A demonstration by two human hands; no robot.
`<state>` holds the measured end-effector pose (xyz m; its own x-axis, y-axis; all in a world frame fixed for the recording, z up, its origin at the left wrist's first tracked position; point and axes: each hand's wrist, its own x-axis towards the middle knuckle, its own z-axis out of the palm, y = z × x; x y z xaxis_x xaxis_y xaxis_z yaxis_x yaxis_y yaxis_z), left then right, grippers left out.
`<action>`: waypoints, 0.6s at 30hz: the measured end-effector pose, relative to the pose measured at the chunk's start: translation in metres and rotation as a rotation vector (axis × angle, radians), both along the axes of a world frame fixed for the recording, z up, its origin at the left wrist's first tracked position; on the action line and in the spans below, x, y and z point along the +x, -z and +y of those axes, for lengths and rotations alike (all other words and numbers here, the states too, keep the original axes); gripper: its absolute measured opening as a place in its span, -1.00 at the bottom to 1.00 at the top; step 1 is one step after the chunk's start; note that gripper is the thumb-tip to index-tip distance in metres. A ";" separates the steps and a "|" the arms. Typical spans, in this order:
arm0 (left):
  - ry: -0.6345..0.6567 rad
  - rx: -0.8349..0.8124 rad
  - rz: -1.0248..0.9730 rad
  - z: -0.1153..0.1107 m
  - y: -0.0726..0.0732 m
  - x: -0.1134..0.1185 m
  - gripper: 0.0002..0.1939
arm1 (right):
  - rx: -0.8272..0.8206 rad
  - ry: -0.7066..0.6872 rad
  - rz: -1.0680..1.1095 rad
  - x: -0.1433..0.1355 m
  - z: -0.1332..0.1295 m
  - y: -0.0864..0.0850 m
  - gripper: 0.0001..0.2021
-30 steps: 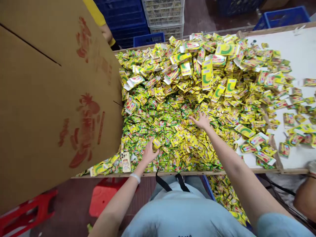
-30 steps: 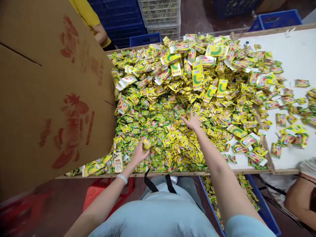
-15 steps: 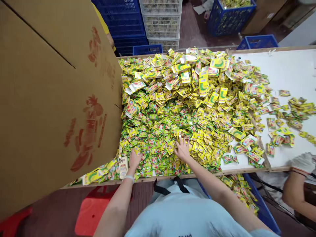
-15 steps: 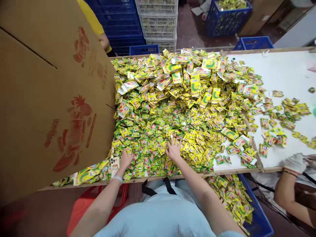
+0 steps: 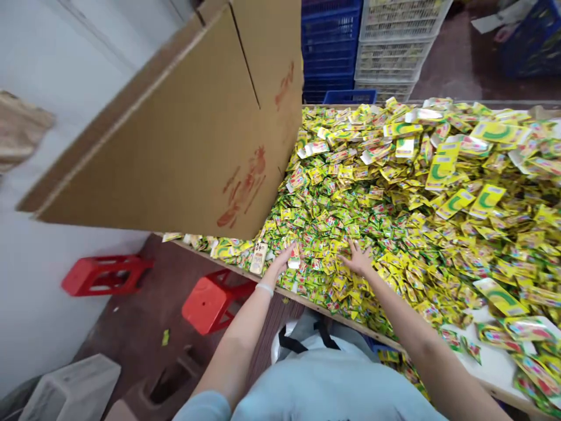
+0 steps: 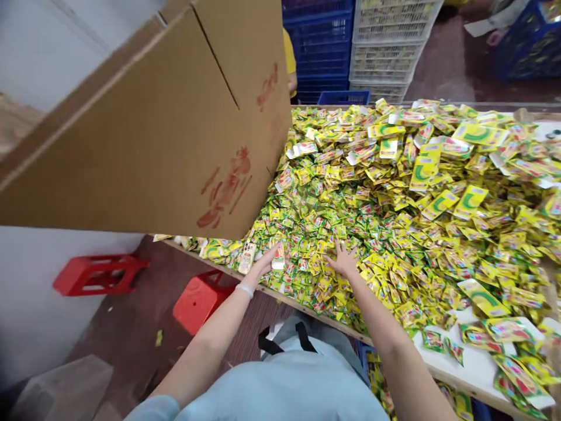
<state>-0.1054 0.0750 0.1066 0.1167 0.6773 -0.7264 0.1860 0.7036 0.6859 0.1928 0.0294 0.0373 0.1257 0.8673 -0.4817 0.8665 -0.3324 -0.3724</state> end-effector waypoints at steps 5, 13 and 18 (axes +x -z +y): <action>-0.117 -0.111 -0.182 -0.029 -0.028 0.014 -0.34 | 0.152 -0.052 0.027 -0.039 -0.029 -0.008 -0.18; -0.297 -0.097 -0.194 -0.055 -0.014 0.025 -0.42 | 0.472 -0.345 0.123 -0.055 -0.092 -0.025 -0.51; -0.428 -0.124 -0.038 -0.109 0.014 0.002 -0.58 | 0.532 -0.491 0.123 -0.032 -0.146 -0.017 -0.61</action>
